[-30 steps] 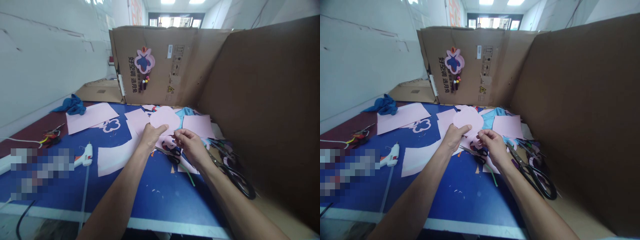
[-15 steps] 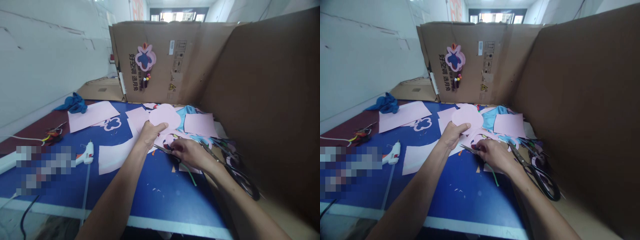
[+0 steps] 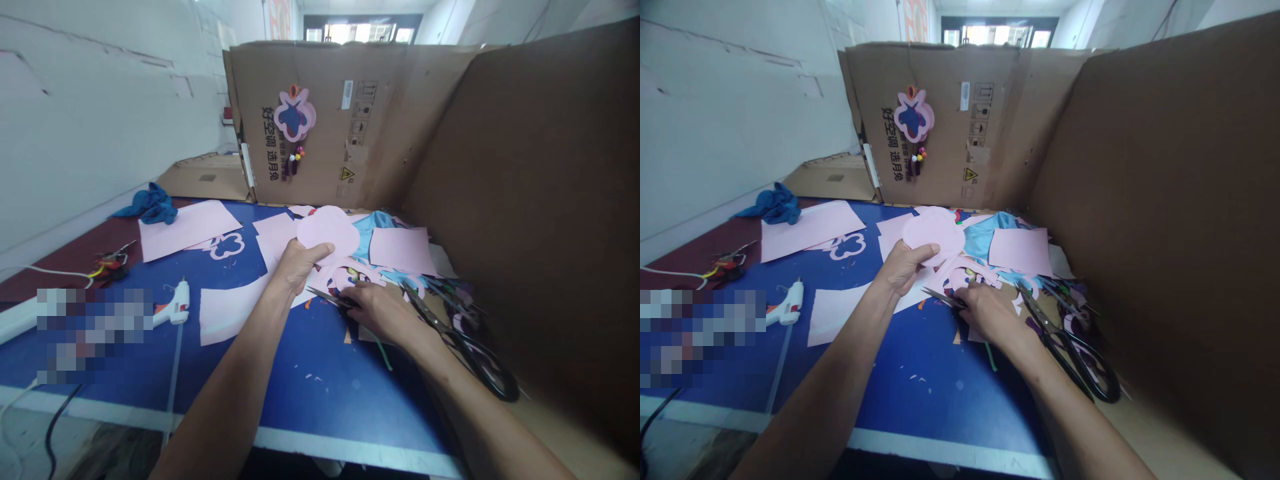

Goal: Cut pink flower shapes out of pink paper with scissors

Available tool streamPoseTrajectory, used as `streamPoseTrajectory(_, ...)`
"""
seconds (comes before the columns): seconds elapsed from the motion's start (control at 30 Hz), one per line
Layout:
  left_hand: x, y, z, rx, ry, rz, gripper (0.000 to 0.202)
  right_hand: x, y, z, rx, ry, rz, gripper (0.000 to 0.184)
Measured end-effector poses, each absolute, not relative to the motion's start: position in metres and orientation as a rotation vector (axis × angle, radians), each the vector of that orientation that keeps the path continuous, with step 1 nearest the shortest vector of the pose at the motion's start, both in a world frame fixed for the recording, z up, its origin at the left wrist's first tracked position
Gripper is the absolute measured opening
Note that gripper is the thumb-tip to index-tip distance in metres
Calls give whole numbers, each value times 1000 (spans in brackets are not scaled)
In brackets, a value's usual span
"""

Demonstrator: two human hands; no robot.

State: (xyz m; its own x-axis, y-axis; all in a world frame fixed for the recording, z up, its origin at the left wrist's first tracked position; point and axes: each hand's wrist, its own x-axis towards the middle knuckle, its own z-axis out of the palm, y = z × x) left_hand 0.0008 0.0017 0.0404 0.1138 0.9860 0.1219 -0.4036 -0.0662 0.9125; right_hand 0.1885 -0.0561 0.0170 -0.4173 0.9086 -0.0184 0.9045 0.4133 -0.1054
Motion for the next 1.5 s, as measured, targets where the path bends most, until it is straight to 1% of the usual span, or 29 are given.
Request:
streamPoseTrajectory(0.1,-2,4,41,985,755,1387,54,188,-56,19,-1658,-2557,159,37)
streamPoseTrajectory(0.17,-5,6,42,948,758,1420,58,191,-55,21,-1646,-2481,196,34)
streamPoseTrajectory(0.27,-9,10,40,906,762,1444,56,199,-48,23,-1650,-2252,323,29)
streamPoseTrajectory(0.33,-9,12,37,881,769,1463,49,203,-42,22,-1604,-2022,491,33)
streamPoseTrajectory(0.4,-7,13,32,856,780,1465,37,204,-37,21,-1467,-1789,724,40)
streamPoseTrajectory(0.47,-3,13,28,843,789,1397,30,200,-36,21,-1322,-1611,955,44)
streamPoseTrajectory(0.57,3,9,26,831,761,1265,32,189,-39,22,-1181,-1493,1210,42)
streamPoseTrajectory(0.67,6,7,27,790,700,1267,37,180,-42,20,-1080,-1460,1338,40)
streamPoseTrajectory(0.87,6,7,30,779,723,1307,26,175,-37,7,-1029,-1400,1463,46)
streamPoseTrajectory(1.0,-1,9,31,817,689,1295,24,173,-34,13,-1013,-1395,1537,52)
streamPoseTrajectory(1.1,-14,13,33,853,717,1257,24,174,-29,24,-1060,-1460,1507,51)
streamPoseTrajectory(1.2,-29,17,35,848,791,1296,31,178,-22,28,-1105,-1516,1459,44)
streamPoseTrajectory(1.27,-36,19,36,827,838,1310,34,182,-18,25,-1162,-1505,1410,44)
streamPoseTrajectory(1.37,-41,19,37,820,840,1310,36,190,-15,16,-1220,-1525,1296,46)
streamPoseTrajectory(1.5,-43,19,34,839,805,1292,36,204,-15,17,-1227,-1601,1275,56)
